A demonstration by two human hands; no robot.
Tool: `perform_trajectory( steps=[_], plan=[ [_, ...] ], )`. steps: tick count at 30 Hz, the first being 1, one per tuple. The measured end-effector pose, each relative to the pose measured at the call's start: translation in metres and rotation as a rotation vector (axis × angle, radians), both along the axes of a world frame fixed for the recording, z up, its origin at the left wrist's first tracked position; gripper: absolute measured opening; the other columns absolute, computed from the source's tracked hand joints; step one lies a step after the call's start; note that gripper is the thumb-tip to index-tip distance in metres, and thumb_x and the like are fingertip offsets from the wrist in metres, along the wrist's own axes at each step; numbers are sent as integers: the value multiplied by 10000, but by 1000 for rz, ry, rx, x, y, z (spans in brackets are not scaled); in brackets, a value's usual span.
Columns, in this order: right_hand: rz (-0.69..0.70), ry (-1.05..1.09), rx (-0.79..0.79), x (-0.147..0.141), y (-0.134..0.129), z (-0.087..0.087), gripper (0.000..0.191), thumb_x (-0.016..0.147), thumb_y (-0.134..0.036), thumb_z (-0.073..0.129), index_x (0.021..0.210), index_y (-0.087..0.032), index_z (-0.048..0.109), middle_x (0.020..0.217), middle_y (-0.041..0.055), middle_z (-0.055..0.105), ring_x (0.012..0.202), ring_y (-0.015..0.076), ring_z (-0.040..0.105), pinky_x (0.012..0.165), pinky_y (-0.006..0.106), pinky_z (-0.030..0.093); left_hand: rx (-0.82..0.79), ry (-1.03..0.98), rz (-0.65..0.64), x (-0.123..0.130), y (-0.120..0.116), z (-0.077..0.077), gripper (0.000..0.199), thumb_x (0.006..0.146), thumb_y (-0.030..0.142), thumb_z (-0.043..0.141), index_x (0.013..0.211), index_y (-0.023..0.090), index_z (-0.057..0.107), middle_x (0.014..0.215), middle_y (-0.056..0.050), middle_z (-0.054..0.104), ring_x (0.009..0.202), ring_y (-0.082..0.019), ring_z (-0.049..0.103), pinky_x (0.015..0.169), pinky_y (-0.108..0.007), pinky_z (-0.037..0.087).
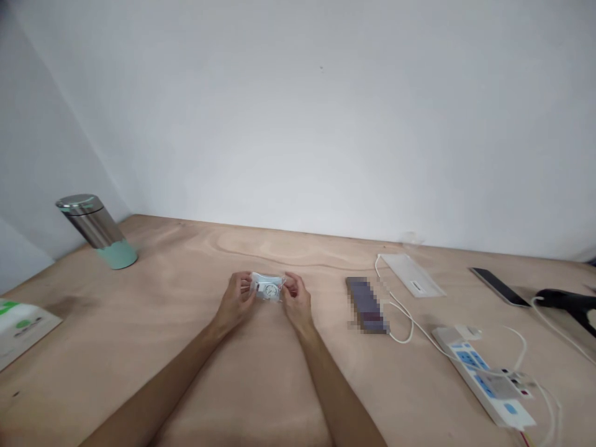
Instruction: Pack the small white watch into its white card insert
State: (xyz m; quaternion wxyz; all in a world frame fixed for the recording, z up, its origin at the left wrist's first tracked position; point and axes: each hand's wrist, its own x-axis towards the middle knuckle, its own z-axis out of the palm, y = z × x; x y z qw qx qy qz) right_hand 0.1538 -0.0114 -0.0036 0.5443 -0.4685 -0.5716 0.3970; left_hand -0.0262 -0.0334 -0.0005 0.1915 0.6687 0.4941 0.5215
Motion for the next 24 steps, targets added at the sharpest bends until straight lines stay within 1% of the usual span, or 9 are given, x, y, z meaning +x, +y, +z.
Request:
perform_trajectory(
  steps=[2, 4, 6, 8, 10, 13, 18, 21, 24],
  plan=[
    [5, 23, -16, -1, 0, -1, 464, 764, -315, 602, 1192, -192, 469, 783, 2, 665, 691, 168, 635, 620, 274, 516, -23, 86, -11, -1, 0, 0, 225, 820, 185, 518, 1035, 205, 453, 1131, -68, 460, 1007, -175, 552, 857, -352, 517],
    [6, 17, -29, -1, 1, -2, 446, 760, -300, 585, 1169, -189, 446, 758, -4, 663, 661, 165, 633, 599, 271, 515, -40, 199, -22, -2, 0, 0, 257, 799, 167, 539, 1045, 208, 478, 1131, -71, 480, 1060, -199, 525, 917, -378, 480],
    [-10, -31, -31, 0, 0, -1, 386, 753, -268, 557, 1120, -187, 465, 756, 1, 668, 676, 171, 637, 619, 278, 518, -50, 291, -35, -3, 1, -1, 271, 787, 163, 552, 1049, 205, 498, 1103, -71, 520, 1058, -212, 521, 943, -393, 453],
    [-25, -102, -17, 2, 0, 0, 336, 729, -201, 514, 1064, -189, 504, 775, 8, 675, 726, 177, 642, 672, 292, 521, -62, 353, -34, -3, 2, -2, 239, 797, 187, 555, 1033, 202, 523, 1053, -70, 565, 1016, -222, 534, 926, -401, 450],
    [-13, -187, 11, 4, 0, 0, 327, 684, -136, 463, 992, -193, 559, 811, 16, 678, 761, 178, 640, 715, 302, 519, -68, 399, -13, -4, 3, -2, 198, 812, 226, 554, 1009, 203, 550, 1013, -69, 599, 981, -233, 542, 904, -409, 447],
    [20, -307, 72, 5, 2, -3, 341, 662, -93, 418, 910, -196, 628, 889, 37, 670, 806, 181, 633, 777, 328, 511, -66, 436, 9, -4, 4, -2, 171, 819, 251, 552, 983, 207, 575, 982, -63, 620, 952, -234, 548, 883, -400, 439],
    [-5, -510, 209, 9, 6, -8, 369, 685, -55, 455, 939, -217, 669, 1018, 66, 648, 1013, 223, 558, 951, 415, 411, -83, 439, 24, -4, 3, 1, 178, 830, 249, 537, 993, 192, 577, 974, -62, 623, 953, -223, 550, 874, -378, 436],
    [33, -564, 265, 14, 8, -10, 369, 698, -41, 484, 967, -215, 668, 1144, 82, 609, 1104, 224, 516, 998, 426, 366, -79, 439, 23, -4, 3, 0, 189, 825, 240, 539, 1002, 191, 584, 982, -68, 628, 959, -225, 550, 881, -381, 434],
    [91, -587, 284, 19, 9, -9, 356, 720, -51, 514, 989, -230, 665, 1221, 71, 590, 1153, 218, 497, 1016, 436, 345, -75, 433, 13, -5, 3, -1, 200, 821, 230, 536, 1011, 199, 592, 992, -73, 632, 962, -229, 552, 888, -389, 432]
  ],
)
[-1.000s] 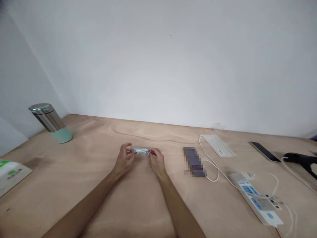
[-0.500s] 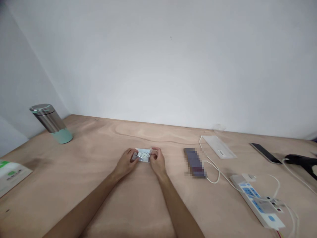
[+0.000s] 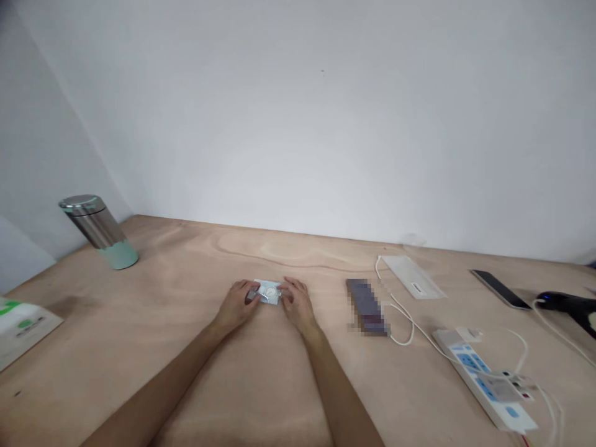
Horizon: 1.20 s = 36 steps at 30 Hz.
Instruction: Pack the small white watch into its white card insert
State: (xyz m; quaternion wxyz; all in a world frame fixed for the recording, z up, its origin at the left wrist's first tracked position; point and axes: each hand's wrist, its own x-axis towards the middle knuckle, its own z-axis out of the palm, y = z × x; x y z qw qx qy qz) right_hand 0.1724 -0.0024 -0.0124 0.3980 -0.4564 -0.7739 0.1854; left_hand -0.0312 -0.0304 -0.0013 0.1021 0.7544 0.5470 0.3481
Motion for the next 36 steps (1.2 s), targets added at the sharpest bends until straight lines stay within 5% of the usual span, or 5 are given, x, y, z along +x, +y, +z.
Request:
perform_trajectory(
  steps=[7, 15, 29, 36],
  plan=[
    [83, -58, 25, -1, -4, 6, 265, 761, -128, 594, 982, -249, 680, 1163, 48, 650, 1075, 225, 555, 948, 425, 395, -15, -78, -56, -7, 2, 0, 293, 755, 138, 527, 1035, 191, 594, 1019, -74, 642, 972, -225, 564, 906, -392, 439],
    [-11, -107, 3, -4, -5, 6, 227, 764, -165, 628, 956, -268, 692, 987, 26, 708, 970, 243, 571, 934, 440, 375, -37, -219, 25, -7, -1, -1, 507, 670, 37, 488, 1157, 177, 476, 1089, -87, 593, 1052, -221, 545, 934, -409, 452],
    [70, -18, -69, -7, -10, 12, 248, 791, -164, 550, 976, -242, 696, 921, 33, 712, 846, 206, 604, 798, 336, 452, -100, -444, 29, -5, -1, 7, 362, 766, 196, 543, 1114, 188, 445, 938, -44, 625, 858, -174, 626, 804, -322, 491],
    [43, 81, -8, -7, -8, 12, 145, 814, -290, 591, 885, -218, 695, 952, 60, 702, 910, 214, 607, 854, 354, 441, -132, -481, 59, -5, -4, 13, 317, 799, 255, 528, 1101, 200, 449, 929, -41, 615, 904, -191, 609, 836, -343, 467]
  ],
)
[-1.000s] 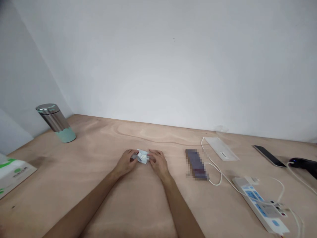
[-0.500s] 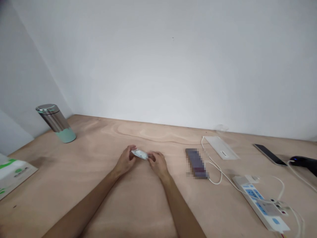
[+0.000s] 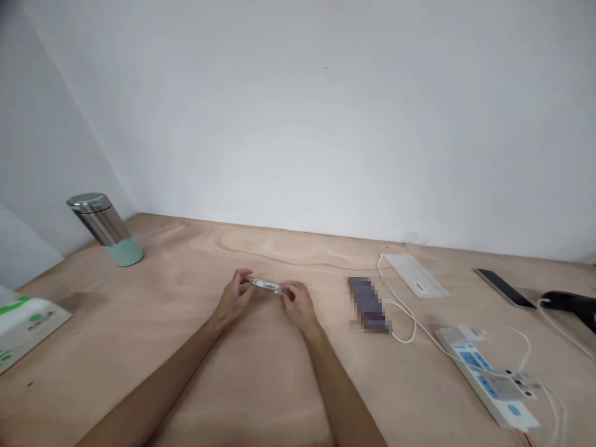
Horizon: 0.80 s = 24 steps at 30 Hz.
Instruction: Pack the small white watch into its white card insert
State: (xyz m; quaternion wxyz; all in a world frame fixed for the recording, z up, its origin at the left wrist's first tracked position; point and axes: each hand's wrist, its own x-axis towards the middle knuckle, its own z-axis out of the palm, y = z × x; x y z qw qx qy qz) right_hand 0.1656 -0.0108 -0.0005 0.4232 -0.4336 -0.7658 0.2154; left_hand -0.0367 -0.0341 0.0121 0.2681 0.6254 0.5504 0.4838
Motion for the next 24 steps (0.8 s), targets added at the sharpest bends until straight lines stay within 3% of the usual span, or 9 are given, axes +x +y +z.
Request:
perform_trajectory(
  steps=[10, 16, 20, 24],
  plan=[
    [-102, 33, 35, 0, -6, 1, 192, 836, -337, 555, 887, -199, 679, 940, 87, 674, 898, 216, 582, 831, 357, 455, 21, -113, 30, 7, -2, -1, 349, 835, 360, 530, 1129, 191, 451, 933, -53, 597, 841, -173, 601, 770, -322, 493],
    [-210, 96, -177, -1, -8, -3, 444, 820, -393, 551, 1226, -215, 523, 779, 1, 625, 609, 143, 551, 589, 261, 463, 3, -166, 29, 9, 1, -8, 353, 826, 342, 545, 1134, 205, 440, 909, -23, 595, 736, -133, 602, 643, -256, 507],
    [-205, 31, -184, -1, -9, -2, 488, 821, -366, 530, 1280, -220, 453, 725, -31, 589, 575, 128, 539, 556, 234, 428, -12, -20, 36, 5, 5, -11, 242, 810, 270, 544, 1036, 187, 522, 875, -31, 613, 768, -150, 598, 686, -279, 505],
    [-200, -123, -194, -3, -12, 3, 366, 835, -337, 504, 1185, -234, 533, 712, -29, 604, 622, 142, 567, 586, 240, 425, 2, 235, 68, 2, 8, -12, 159, 809, 217, 536, 952, 172, 591, 856, -57, 643, 860, -203, 584, 809, -357, 477]
  ],
)
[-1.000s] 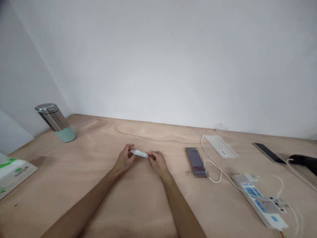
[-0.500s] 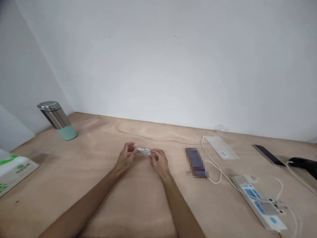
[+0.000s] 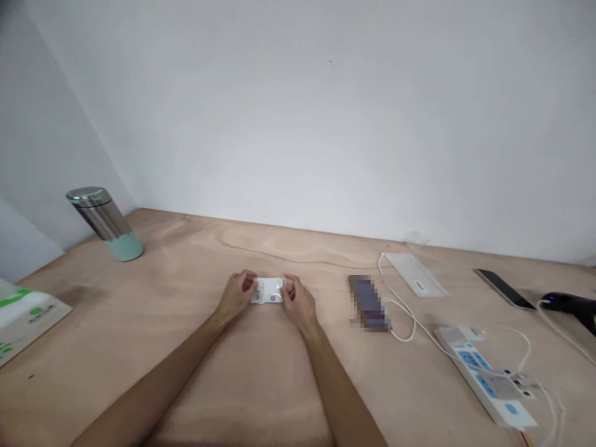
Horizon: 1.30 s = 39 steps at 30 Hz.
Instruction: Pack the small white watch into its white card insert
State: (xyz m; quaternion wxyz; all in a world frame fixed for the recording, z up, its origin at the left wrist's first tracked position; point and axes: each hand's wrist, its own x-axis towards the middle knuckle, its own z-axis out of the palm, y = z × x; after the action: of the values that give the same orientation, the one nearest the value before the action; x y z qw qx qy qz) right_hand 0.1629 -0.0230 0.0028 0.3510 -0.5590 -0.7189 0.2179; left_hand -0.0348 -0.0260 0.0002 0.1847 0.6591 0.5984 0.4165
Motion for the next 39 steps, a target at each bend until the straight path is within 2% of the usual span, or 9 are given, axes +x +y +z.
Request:
perform_trajectory(
  steps=[4, 7, 12, 15, 18, 24, 29, 34, 39],
  plan=[
    [9, -96, 52, -4, -4, 4, 280, 851, -366, 498, 1068, -229, 612, 827, 8, 655, 712, 157, 592, 682, 268, 451, 57, 283, 36, -1, -1, 0, 163, 842, 247, 513, 934, 189, 634, 923, -84, 637, 941, -252, 540, 877, -425, 429],
    [-5, -138, 64, -5, -6, 8, 322, 835, -390, 537, 1098, -217, 603, 921, 35, 666, 789, 169, 603, 731, 274, 462, 99, 342, 36, 1, -3, 1, 228, 870, 287, 488, 1024, 184, 620, 1031, -100, 613, 1000, -258, 519, 905, -431, 415],
    [7, -348, 36, -8, -7, 13, 447, 885, -331, 454, 1313, -201, 446, 971, 65, 679, 868, 195, 619, 735, 276, 449, 169, 385, -145, 9, -9, -1, 531, 832, 475, 555, 1266, 182, 472, 1270, -98, 525, 1200, -269, 420, 1024, -429, 336],
    [22, -419, 27, -7, -5, 12, 446, 890, -237, 407, 1335, -217, 419, 945, 65, 688, 851, 199, 628, 705, 268, 436, 144, 394, -196, 10, -9, -6, 652, 799, 551, 568, 1320, 188, 419, 1306, -109, 503, 1234, -283, 394, 1032, -433, 322],
    [11, -330, 56, -3, -2, 8, 407, 865, -180, 412, 1259, -244, 493, 957, 59, 677, 833, 200, 621, 695, 276, 438, 87, 383, -198, 9, -7, -9, 699, 770, 579, 593, 1318, 180, 427, 1236, -127, 548, 1167, -291, 442, 980, -432, 358],
    [15, -118, 152, 8, 6, -4, 336, 776, -66, 425, 948, -244, 653, 1053, 50, 615, 1027, 213, 527, 841, 331, 443, 92, 395, -186, 9, -6, -9, 641, 816, 570, 538, 1317, 183, 436, 1159, -127, 563, 1086, -282, 460, 946, -428, 358],
    [115, 9, 135, 10, 14, -10, 307, 743, -82, 517, 968, -199, 689, 1110, 79, 629, 1075, 225, 522, 997, 418, 363, 121, 432, -194, 9, -9, -5, 623, 855, 555, 483, 1340, 173, 398, 1144, -121, 548, 1055, -269, 456, 930, -404, 371],
    [233, 221, 9, 17, 19, -10, 275, 746, -249, 622, 1010, -223, 699, 1155, 80, 633, 1085, 227, 554, 933, 400, 441, 141, 382, -244, 10, -12, 1, 620, 854, 536, 501, 1357, 194, 375, 1156, -114, 542, 1050, -258, 466, 930, -409, 384],
    [256, 279, -14, 19, 20, -11, 260, 671, -197, 648, 918, -217, 726, 1043, 66, 685, 996, 214, 610, 883, 370, 483, 145, 334, -323, 9, -14, 6, 624, 849, 512, 527, 1372, 216, 358, 1194, -107, 530, 1084, -259, 457, 955, -416, 378]
  ],
)
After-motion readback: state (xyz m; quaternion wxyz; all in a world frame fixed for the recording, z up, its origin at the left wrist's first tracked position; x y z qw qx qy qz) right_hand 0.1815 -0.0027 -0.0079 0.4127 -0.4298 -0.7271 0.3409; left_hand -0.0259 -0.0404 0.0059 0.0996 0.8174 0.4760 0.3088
